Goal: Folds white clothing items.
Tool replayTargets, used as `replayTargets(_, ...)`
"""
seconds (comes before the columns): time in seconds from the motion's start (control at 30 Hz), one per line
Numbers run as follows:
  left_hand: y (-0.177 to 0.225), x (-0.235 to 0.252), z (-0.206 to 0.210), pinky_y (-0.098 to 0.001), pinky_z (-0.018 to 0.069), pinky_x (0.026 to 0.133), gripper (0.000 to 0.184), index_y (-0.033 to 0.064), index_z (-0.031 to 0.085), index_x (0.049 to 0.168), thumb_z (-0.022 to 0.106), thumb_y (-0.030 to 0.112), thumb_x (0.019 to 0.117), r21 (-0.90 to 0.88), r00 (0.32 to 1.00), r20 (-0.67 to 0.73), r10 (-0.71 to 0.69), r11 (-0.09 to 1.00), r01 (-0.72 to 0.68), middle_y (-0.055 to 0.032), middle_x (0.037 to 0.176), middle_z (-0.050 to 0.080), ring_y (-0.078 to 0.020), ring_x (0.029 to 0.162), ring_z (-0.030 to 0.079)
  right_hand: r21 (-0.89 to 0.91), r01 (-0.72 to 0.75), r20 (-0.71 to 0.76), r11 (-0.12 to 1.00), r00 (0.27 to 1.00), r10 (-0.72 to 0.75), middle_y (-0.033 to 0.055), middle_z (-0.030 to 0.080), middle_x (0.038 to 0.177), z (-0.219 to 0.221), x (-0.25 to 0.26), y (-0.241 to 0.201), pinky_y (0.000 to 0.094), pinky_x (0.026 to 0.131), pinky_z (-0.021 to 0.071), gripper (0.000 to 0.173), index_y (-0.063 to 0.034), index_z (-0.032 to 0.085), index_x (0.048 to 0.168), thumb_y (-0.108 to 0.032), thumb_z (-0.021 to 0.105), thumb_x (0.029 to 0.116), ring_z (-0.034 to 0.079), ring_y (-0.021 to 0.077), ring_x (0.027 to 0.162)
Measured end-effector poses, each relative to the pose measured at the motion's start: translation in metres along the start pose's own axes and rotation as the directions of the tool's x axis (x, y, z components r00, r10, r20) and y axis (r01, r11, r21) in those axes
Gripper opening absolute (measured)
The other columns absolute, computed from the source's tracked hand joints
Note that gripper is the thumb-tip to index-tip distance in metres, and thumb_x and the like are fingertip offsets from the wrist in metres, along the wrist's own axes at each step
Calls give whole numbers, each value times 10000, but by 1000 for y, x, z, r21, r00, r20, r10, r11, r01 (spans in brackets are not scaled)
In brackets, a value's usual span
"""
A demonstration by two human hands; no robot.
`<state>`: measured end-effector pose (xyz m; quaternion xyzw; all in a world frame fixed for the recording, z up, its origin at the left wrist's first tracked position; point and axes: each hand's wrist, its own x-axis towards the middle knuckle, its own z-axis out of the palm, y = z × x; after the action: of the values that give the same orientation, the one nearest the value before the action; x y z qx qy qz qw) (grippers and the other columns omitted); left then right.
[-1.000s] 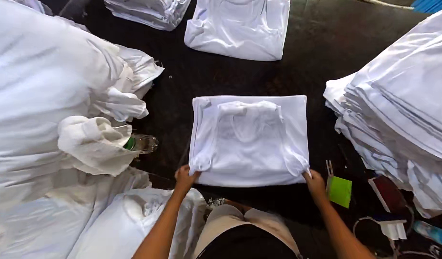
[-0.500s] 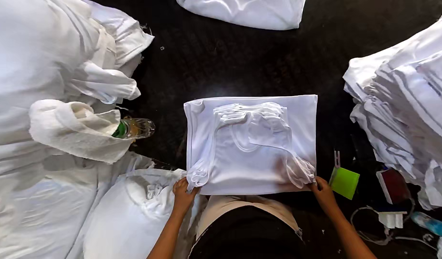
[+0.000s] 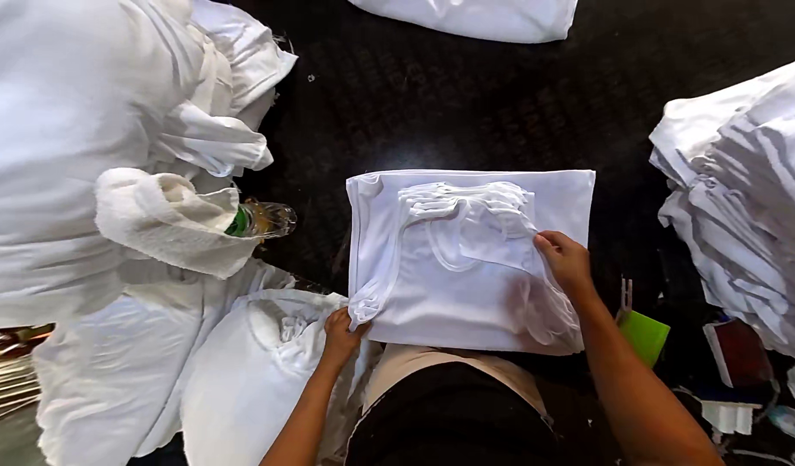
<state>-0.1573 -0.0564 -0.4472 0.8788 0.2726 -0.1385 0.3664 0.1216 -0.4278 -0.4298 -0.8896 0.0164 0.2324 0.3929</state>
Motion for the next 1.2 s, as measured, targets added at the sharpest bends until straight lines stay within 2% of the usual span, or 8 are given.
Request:
replayTargets(0.1,4,-1,-3,-647,244,1166,293,-126,720,1097,687,116,935,-3,999,17,-28,1000,28,-323,1253,651,-513,1315,507,-23,-107,17,994,994,108,189,672,845,14,25,-20,493,791,494,306,65,699,985,-233,641,1021,627,279,791)
replayTargets(0.37,10,-7,2,-584,404,1089,363,-181,678,1063,568,156,984,-129,983,-174,-64,991,41,-359,1207,640,-489,1217,583,-196,-158,161,968,968,191,174,680,853,12,24,-27,525,788,480,468,30,710,927,-380,535,1068,638,290,816)
replayTargets(0.57,41,16,3,-526,428,1099,430,-177,615,1192,558,199,991,29,842,-523,133,990,-138,-378,1280,583,-494,1260,548,495,-180,81,850,984,161,71,637,847,33,21,-17,277,758,529,182,54,612,1037,-117,552,1051,610,88,754)
replayTargets(0.77,89,42,52,-564,468,1053,277,-31,733,1106,597,181,989,92,865,74,497,860,-502,-236,1241,678,-414,1195,634,864,-346,238,366,921,309,26,619,901,26,37,-29,321,758,574,106,-84,495,1165,-104,421,1093,649,116,790)
replayTargets(0.9,113,63,75,-650,350,1137,432,-38,634,1335,644,192,970,169,859,214,466,848,-502,-309,1462,516,-487,1377,482,687,-314,217,655,949,228,-9,588,812,15,48,-21,207,607,479,117,-57,574,1125,-9,528,1029,519,41,611)
replayTargets(1.0,123,95,81,-690,324,1130,392,-11,646,1339,589,140,982,230,843,120,525,811,-538,-300,1501,485,-486,1412,445,167,-35,6,985,999,34,162,612,892,-6,57,-12,426,679,485,243,16,624,1222,-100,629,1009,538,226,712)
replayTargets(1.1,134,132,81,-672,337,1128,394,12,635,1360,540,88,985,292,825,-8,565,790,-539,-290,1497,492,-466,1419,443,-43,79,-201,996,976,-86,281,580,1190,-13,55,-23,544,852,528,344,29,558,1307,-199,568,1050,621,392,986)
replayTargets(1.2,139,158,80,-651,342,1129,467,-18,567,1421,534,91,968,334,817,-60,574,783,-525,-285,1522,464,-464,1427,429,-139,352,-174,926,912,-373,279,648,1092,22,21,-32,471,873,574,268,108,628,1189,-86,526,1035,679,356,963)
